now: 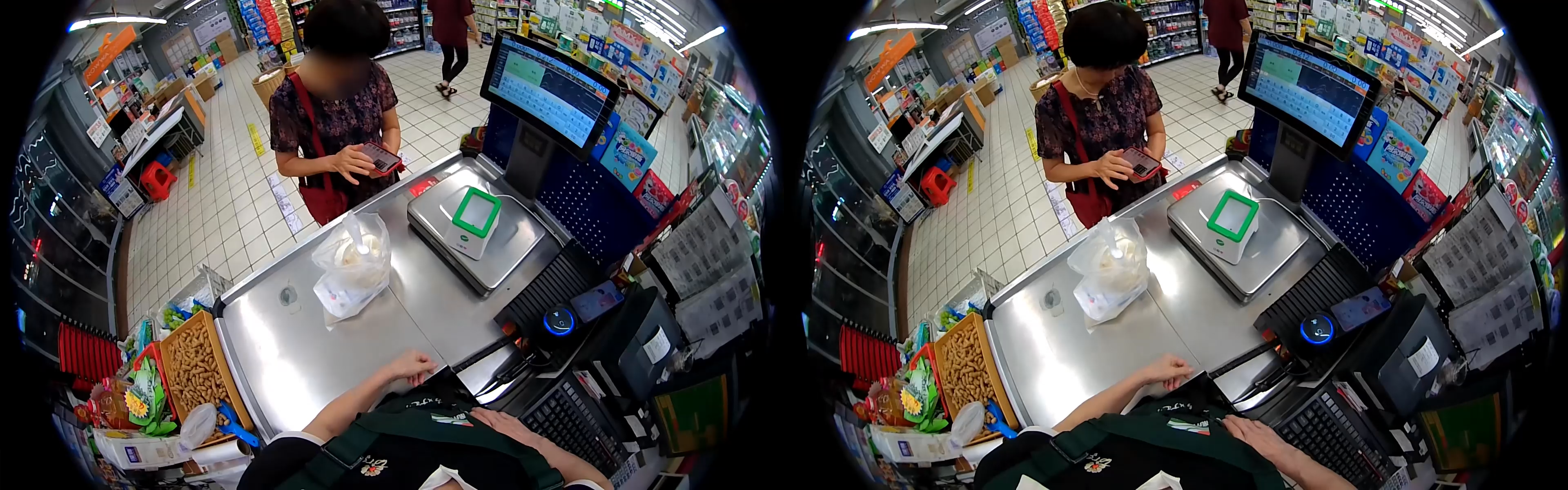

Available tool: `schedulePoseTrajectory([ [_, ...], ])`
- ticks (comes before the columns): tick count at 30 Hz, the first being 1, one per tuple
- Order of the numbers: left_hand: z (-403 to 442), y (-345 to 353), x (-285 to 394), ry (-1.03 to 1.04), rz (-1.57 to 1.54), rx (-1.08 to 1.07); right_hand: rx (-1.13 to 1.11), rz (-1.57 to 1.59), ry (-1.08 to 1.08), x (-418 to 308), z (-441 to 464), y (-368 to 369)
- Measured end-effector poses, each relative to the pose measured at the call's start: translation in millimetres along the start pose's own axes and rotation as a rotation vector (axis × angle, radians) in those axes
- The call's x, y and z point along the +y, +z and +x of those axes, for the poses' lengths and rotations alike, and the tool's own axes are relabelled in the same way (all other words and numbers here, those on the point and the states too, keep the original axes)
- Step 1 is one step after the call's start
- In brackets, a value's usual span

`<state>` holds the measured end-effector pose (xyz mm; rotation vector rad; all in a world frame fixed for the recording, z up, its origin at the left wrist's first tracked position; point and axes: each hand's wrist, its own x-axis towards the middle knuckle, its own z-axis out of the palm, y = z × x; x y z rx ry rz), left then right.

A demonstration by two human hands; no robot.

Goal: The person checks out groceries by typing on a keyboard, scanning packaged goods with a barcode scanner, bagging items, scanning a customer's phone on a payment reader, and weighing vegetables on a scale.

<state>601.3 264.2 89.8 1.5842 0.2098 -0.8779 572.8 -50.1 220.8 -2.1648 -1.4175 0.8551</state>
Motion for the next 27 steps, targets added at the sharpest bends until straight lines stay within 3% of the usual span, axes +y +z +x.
schedulePoseTrajectory([
  [13, -2.9, -0.7, 3.5, 0.002, 0.011, 0.003, -0.105, 0.073, 0.09, 7.7, 2.4, 6.6],
  [27, -5.3, -0.5, 7.2, -0.011, 0.001, 0.005, -0.069, 0.064, 0.057, 0.2, 2.6, -1.8],
])
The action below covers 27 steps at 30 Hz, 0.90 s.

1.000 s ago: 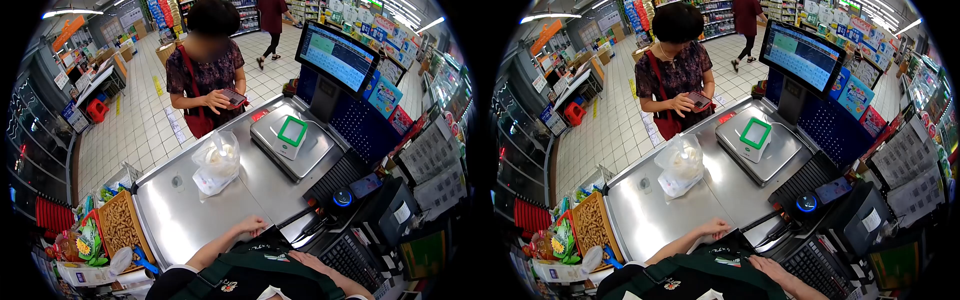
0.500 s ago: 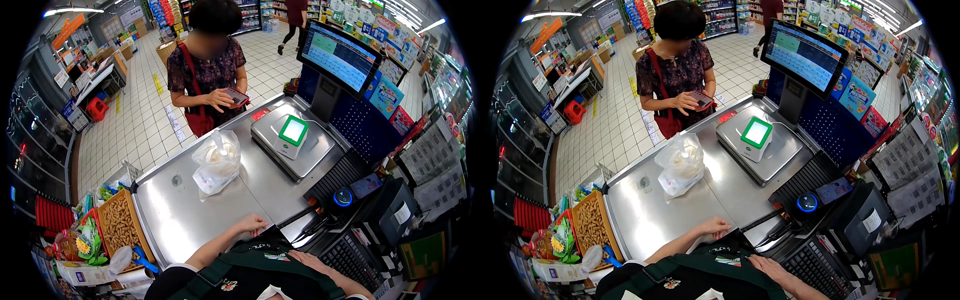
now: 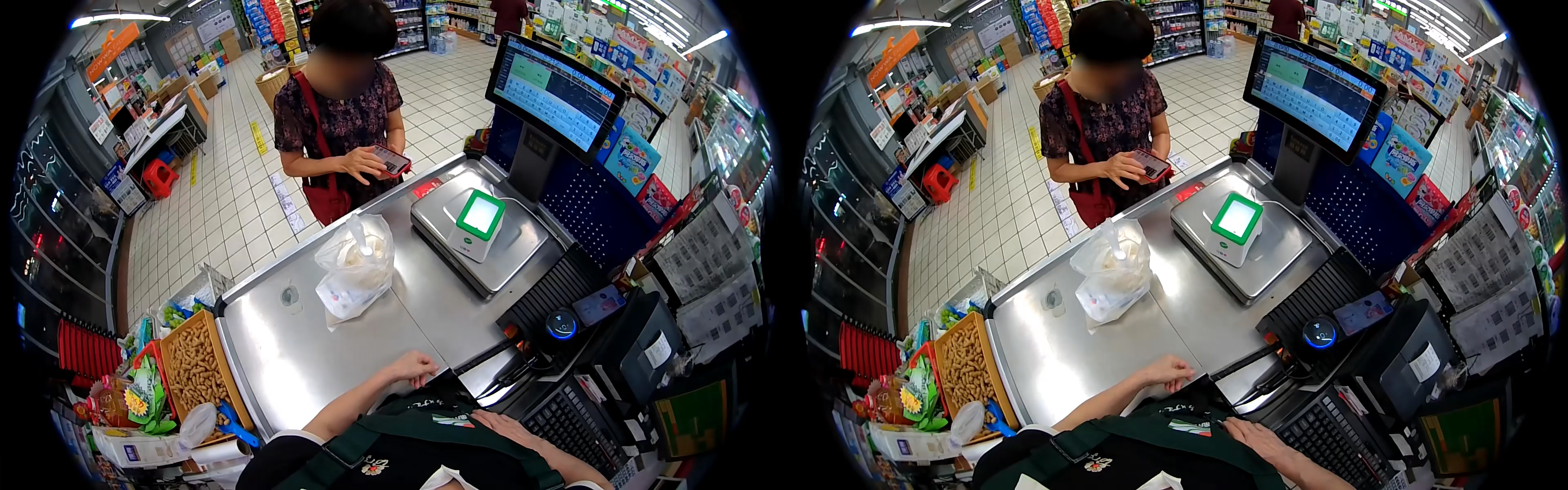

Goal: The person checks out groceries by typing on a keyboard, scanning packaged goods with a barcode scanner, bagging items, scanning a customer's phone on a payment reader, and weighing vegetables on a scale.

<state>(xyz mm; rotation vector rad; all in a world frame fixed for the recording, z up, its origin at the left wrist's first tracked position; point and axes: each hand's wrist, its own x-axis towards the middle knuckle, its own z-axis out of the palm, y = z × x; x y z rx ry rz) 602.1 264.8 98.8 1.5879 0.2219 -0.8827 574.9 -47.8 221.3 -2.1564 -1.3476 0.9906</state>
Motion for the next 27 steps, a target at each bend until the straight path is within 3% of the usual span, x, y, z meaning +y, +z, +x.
schedulePoseTrajectory([
  [8, 1.8, -0.8, -3.2, 0.012, -0.001, -0.013, 0.031, -0.034, -0.016, -2.6, 0.5, -2.1],
  [11, -1.2, 0.8, 0.3, 0.017, -0.014, -0.002, -0.074, 0.06, 0.084, -0.6, 0.6, -2.3],
  [27, 5.7, -0.4, -5.4, 0.035, 0.051, 0.027, 0.001, -0.014, -0.012, -3.0, -1.2, -3.5],
])
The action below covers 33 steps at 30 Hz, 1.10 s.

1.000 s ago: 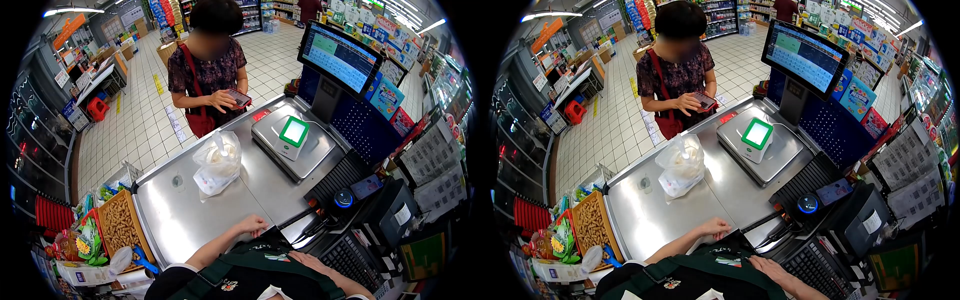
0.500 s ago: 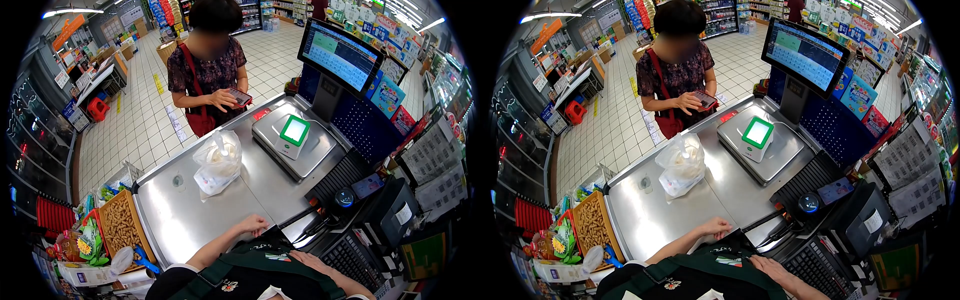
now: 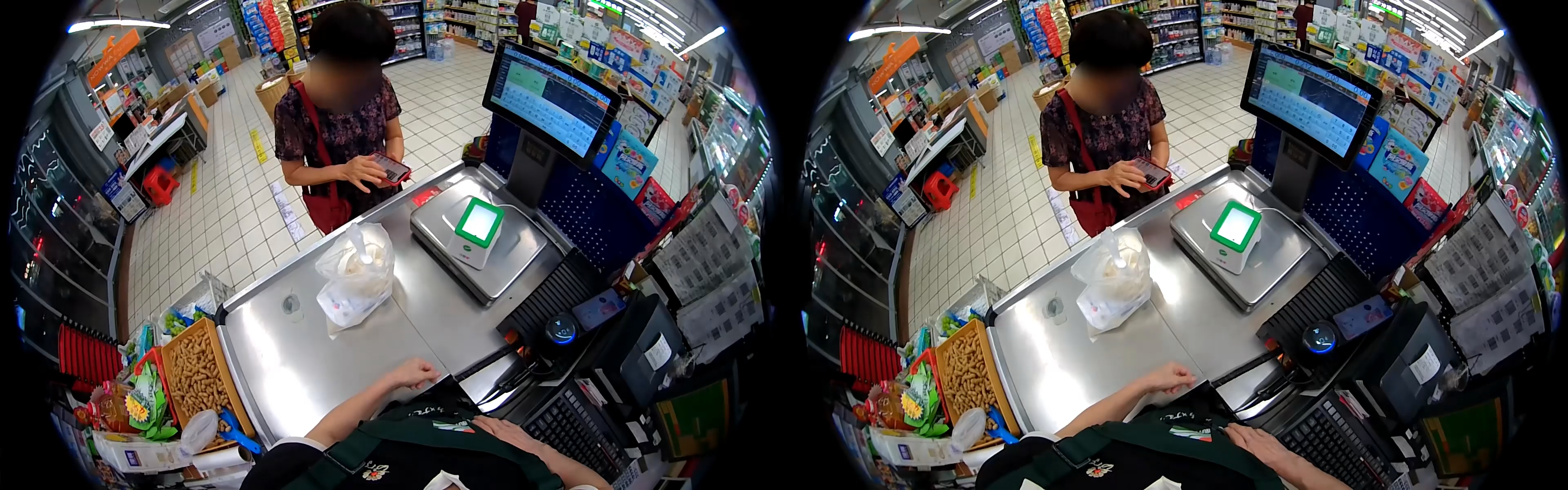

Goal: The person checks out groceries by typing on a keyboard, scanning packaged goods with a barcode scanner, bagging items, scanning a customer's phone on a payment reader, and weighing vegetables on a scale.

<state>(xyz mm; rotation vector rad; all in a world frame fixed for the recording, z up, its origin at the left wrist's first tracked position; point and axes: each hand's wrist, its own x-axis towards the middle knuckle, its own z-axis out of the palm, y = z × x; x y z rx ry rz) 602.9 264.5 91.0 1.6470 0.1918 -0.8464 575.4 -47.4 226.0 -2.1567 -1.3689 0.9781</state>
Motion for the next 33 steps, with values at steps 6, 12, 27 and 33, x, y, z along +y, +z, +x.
schedulePoseTrajectory([
  [6, -3.1, -1.7, 7.0, 0.011, 0.017, -0.019, 0.016, -0.013, -0.028, 6.8, -0.1, 7.5],
  [12, -2.8, -0.8, 5.3, -0.012, -0.001, -0.019, 0.049, -0.004, -0.05, 6.1, 1.2, 7.6],
  [27, -0.4, 0.2, 2.0, -0.018, -0.013, -0.031, 0.069, -0.007, -0.063, -4.2, -1.9, -3.6],
  [33, -3.5, 1.3, 4.6, 0.006, -0.016, -0.029, 0.081, -0.033, -0.063, -5.1, -1.4, -2.4],
])
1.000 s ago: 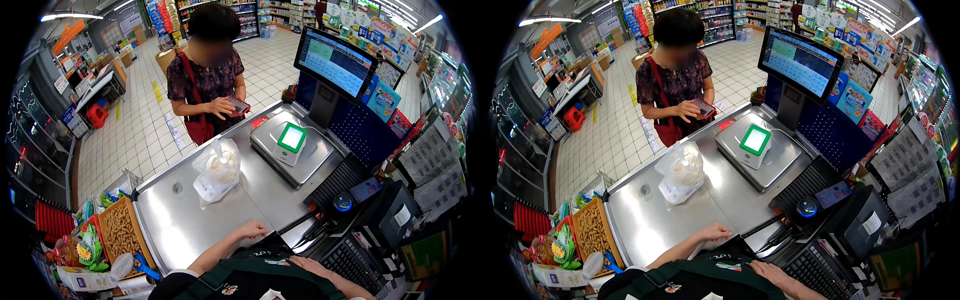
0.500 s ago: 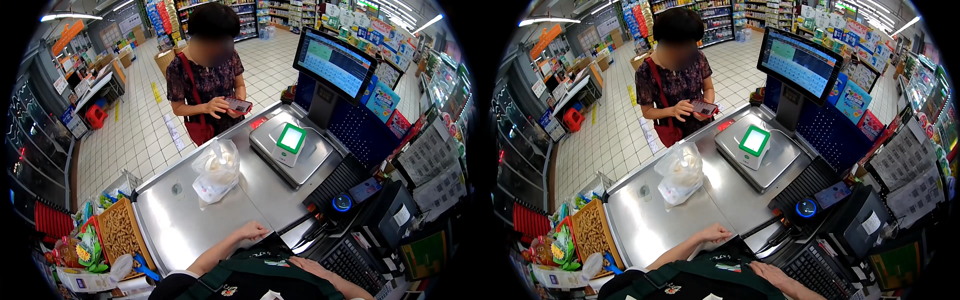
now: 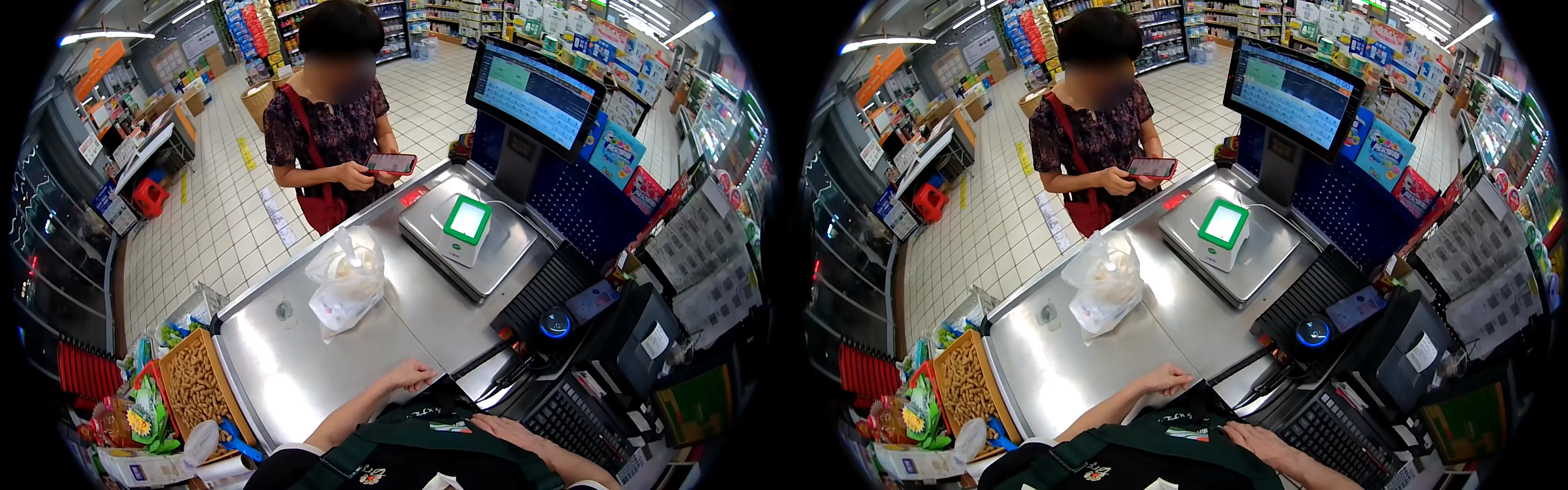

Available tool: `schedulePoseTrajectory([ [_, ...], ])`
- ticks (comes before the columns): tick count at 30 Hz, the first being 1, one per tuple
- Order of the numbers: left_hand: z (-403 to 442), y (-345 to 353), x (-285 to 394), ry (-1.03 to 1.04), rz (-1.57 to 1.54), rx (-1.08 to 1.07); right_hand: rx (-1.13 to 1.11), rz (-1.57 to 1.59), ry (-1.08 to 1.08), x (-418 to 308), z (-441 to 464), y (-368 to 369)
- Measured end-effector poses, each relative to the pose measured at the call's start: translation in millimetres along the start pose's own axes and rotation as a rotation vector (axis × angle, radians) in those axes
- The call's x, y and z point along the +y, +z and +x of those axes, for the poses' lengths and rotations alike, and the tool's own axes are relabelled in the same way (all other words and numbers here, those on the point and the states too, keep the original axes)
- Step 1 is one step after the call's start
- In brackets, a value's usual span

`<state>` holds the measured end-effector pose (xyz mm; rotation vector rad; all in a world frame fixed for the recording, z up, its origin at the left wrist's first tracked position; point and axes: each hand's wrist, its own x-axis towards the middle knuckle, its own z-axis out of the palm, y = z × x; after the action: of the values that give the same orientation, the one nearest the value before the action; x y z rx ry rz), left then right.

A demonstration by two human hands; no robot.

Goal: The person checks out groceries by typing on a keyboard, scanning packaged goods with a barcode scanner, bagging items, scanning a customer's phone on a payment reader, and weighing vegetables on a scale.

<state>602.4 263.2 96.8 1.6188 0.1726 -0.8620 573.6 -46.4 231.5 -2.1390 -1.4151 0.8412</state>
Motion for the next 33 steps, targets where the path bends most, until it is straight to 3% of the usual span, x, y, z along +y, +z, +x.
schedulePoseTrajectory([
  [27, 8.8, -1.3, -3.9, -0.042, -0.037, -0.015, 0.01, 0.035, 0.021, 2.4, -2.2, 3.2],
  [29, 9.8, 0.8, 17.6, 0.171, -0.016, 0.12, 0.029, 0.062, 0.014, 2.1, -2.0, 2.3],
  [33, 1.6, -13.0, 104.1, 0.445, 0.121, 0.165, -0.002, 0.043, 0.055, 6.1, 0.3, 8.7],
])
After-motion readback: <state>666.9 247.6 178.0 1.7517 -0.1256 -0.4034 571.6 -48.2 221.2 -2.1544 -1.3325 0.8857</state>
